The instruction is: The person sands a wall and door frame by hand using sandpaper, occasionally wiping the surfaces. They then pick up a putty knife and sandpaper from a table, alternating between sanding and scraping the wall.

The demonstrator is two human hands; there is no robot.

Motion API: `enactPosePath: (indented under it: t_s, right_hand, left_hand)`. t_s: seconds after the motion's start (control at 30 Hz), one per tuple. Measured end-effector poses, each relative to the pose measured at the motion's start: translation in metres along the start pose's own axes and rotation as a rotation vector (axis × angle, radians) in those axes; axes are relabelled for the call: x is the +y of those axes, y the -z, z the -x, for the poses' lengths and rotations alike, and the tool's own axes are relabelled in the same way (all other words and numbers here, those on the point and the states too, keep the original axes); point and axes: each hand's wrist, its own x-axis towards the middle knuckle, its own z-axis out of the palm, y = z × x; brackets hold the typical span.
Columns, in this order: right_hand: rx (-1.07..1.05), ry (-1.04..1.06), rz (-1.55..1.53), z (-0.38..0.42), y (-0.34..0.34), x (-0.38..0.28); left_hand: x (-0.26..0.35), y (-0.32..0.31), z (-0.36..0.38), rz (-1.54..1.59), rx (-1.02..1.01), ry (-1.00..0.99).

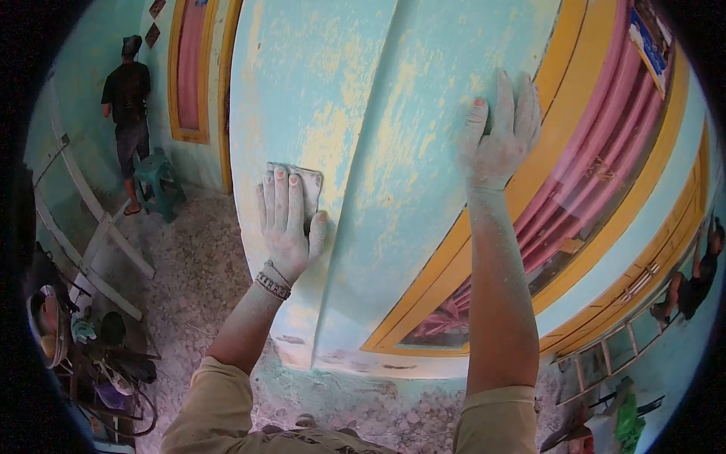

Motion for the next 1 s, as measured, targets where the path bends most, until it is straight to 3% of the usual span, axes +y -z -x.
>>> enactPosePath:
  t_s: [1.0]
  right_hand:
    - [-0.032, -0.042, 0.006, 0.0001, 0.0044, -0.0042]
  left_hand:
    - [0.0061, -0.0047, 0.0072, -0.105, -0.038, 0.017]
